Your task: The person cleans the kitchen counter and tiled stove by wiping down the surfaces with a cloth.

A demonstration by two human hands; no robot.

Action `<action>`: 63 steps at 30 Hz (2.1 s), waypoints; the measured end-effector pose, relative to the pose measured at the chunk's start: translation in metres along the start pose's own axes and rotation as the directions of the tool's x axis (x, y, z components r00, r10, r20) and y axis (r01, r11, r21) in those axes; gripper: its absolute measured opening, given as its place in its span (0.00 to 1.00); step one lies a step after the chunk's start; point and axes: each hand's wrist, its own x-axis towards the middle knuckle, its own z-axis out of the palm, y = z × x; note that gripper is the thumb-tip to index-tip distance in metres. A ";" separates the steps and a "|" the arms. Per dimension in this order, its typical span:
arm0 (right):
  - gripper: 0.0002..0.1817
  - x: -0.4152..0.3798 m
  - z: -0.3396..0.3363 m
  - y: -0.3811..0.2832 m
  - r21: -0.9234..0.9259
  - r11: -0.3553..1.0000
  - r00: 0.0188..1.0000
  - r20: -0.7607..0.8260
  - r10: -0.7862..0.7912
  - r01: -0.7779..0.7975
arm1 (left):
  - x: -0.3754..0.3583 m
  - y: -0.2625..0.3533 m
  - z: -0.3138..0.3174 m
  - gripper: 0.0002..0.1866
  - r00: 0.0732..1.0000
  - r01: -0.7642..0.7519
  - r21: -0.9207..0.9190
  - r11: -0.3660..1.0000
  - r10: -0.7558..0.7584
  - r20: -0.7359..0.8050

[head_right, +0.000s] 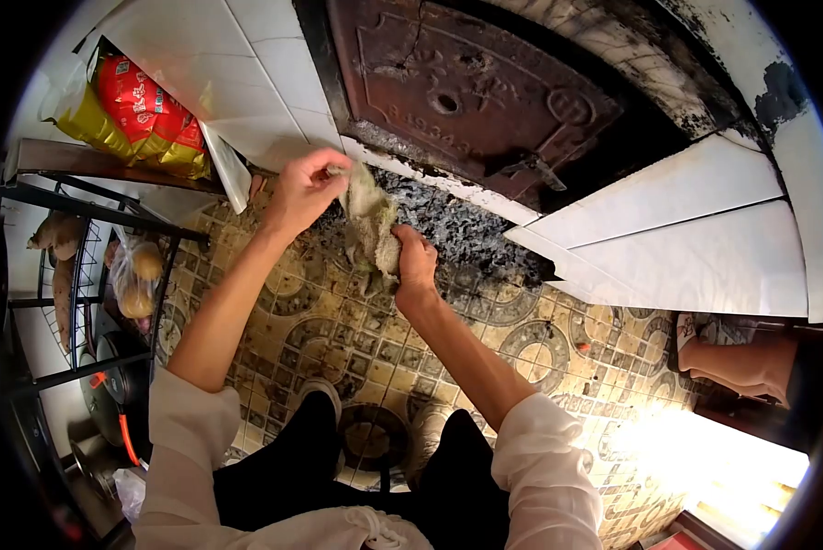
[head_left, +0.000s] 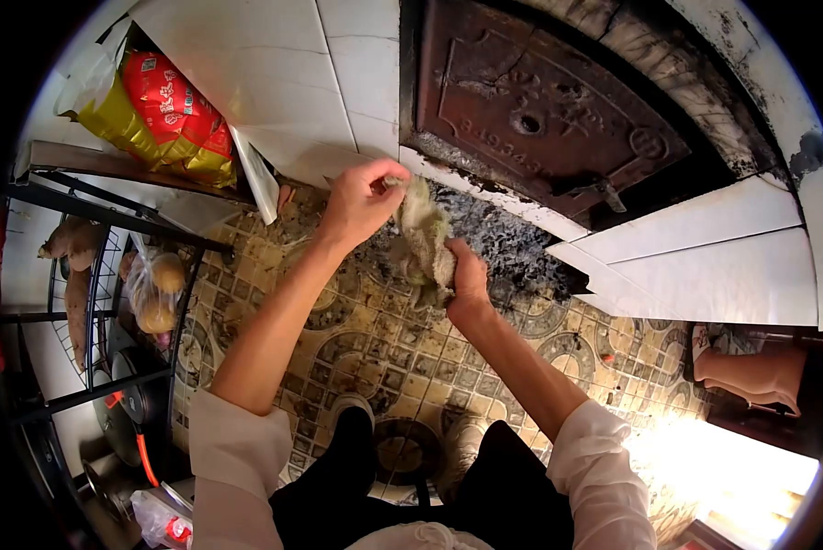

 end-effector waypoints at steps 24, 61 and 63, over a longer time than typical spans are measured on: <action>0.10 -0.023 0.056 -0.017 -0.091 0.836 0.832 0.205 -0.516 0.541 | 0.010 0.015 0.018 0.07 0.898 -0.160 0.385 0.909 0.296 -0.327; 0.09 -0.006 0.049 -0.009 -0.023 0.945 0.939 0.128 -0.320 0.325 | 0.008 -0.009 0.030 0.10 0.858 -0.279 0.520 0.807 0.453 -0.242; 0.08 -0.005 0.049 -0.005 -0.044 0.935 0.933 0.090 -0.347 0.352 | 0.008 -0.007 0.033 0.11 0.831 -0.316 0.645 0.696 0.531 -0.166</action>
